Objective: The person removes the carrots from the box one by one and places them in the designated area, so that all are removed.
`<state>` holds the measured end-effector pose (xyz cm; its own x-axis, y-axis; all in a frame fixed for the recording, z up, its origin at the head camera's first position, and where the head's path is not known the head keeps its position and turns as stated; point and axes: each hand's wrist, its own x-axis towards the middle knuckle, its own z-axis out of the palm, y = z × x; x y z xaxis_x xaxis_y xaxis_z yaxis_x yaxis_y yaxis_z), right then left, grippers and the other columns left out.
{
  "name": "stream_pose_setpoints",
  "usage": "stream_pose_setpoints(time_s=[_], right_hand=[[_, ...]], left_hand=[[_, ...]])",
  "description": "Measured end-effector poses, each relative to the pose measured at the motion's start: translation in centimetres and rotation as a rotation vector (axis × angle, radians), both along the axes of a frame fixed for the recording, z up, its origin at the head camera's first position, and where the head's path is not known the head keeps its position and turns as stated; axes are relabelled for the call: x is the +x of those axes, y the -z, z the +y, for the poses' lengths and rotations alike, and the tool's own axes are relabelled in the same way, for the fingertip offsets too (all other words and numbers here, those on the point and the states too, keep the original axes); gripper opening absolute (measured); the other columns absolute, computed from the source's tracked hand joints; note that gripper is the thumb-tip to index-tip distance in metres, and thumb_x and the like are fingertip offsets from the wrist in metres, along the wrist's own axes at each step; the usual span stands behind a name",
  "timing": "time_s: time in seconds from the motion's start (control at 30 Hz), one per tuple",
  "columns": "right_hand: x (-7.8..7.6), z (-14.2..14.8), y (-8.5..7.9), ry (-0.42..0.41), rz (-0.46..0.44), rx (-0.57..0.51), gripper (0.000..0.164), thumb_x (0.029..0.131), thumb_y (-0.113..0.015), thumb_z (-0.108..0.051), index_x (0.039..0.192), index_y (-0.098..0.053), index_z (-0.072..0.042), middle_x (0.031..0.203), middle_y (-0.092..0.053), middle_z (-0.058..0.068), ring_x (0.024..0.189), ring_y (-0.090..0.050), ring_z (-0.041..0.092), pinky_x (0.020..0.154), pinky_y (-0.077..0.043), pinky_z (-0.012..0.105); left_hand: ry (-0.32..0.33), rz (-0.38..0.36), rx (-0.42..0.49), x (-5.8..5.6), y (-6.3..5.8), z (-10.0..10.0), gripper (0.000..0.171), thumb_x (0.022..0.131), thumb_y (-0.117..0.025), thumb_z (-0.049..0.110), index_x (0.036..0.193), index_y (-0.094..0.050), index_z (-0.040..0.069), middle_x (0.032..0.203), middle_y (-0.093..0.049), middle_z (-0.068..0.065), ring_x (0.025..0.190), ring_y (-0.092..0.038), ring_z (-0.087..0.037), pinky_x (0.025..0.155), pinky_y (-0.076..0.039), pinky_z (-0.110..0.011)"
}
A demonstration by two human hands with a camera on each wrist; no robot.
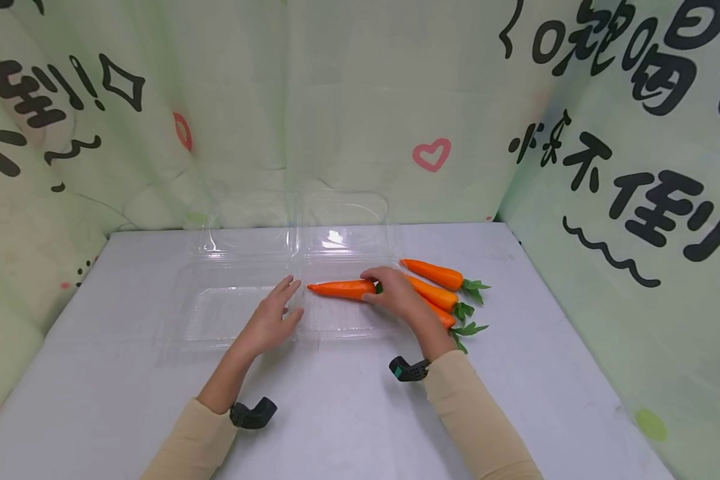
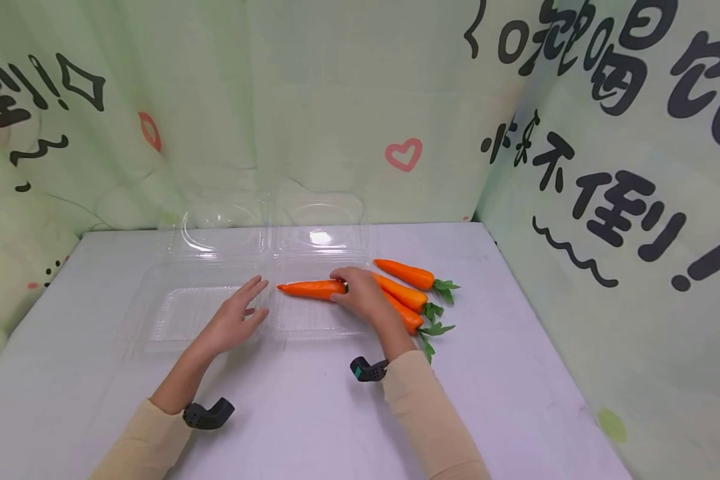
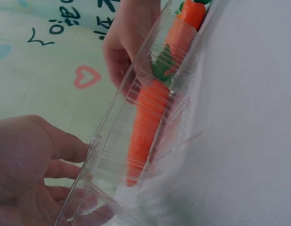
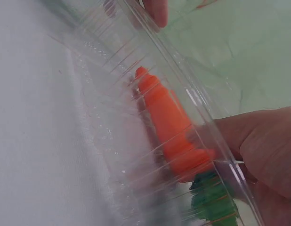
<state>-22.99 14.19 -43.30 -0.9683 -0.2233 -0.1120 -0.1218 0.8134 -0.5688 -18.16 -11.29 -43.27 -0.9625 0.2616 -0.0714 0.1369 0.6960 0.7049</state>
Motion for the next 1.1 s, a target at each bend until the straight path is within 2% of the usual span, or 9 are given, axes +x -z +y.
stream_pose_setpoints(time_s=[0.23, 0.7, 1.1], right_hand=[[0.3, -0.2, 0.4, -0.023, 0.015, 0.049, 0.044, 0.088, -0.072, -0.02, 0.129, -0.061, -0.013, 0.129, -0.062, 0.006, 0.119, -0.054, 0.024, 0.109, -0.045, 0.041], [0.5, -0.2, 0.0, -0.026, 0.03, 0.026, 0.044, 0.087, -0.073, -0.02, 0.128, -0.062, -0.011, 0.125, -0.063, 0.006, 0.112, -0.055, 0.023, 0.105, -0.048, 0.04], [0.8, 0.1, -0.8, -0.025, 0.056, -0.004, 0.044, 0.086, -0.073, -0.021, 0.128, -0.063, -0.011, 0.126, -0.064, 0.007, 0.116, -0.056, 0.024, 0.106, -0.047, 0.042]], left_hand=[[0.001, 0.007, -0.004, 0.0, 0.0, 0.1, 0.06, 0.097, -0.054, 0.02, 0.151, -0.031, 0.008, 0.16, -0.021, -0.017, 0.129, -0.052, -0.039, 0.097, -0.051, -0.048], [0.005, 0.022, -0.002, 0.1, 0.0, 0.1, 0.059, 0.097, -0.055, 0.018, 0.151, -0.032, 0.006, 0.16, -0.022, -0.018, 0.128, -0.052, -0.039, 0.097, -0.051, -0.048], [0.014, 0.02, 0.005, 0.0, 0.1, -0.1, 0.059, 0.097, -0.054, 0.018, 0.15, -0.031, 0.005, 0.16, -0.021, -0.019, 0.127, -0.053, -0.04, 0.098, -0.05, -0.049]])
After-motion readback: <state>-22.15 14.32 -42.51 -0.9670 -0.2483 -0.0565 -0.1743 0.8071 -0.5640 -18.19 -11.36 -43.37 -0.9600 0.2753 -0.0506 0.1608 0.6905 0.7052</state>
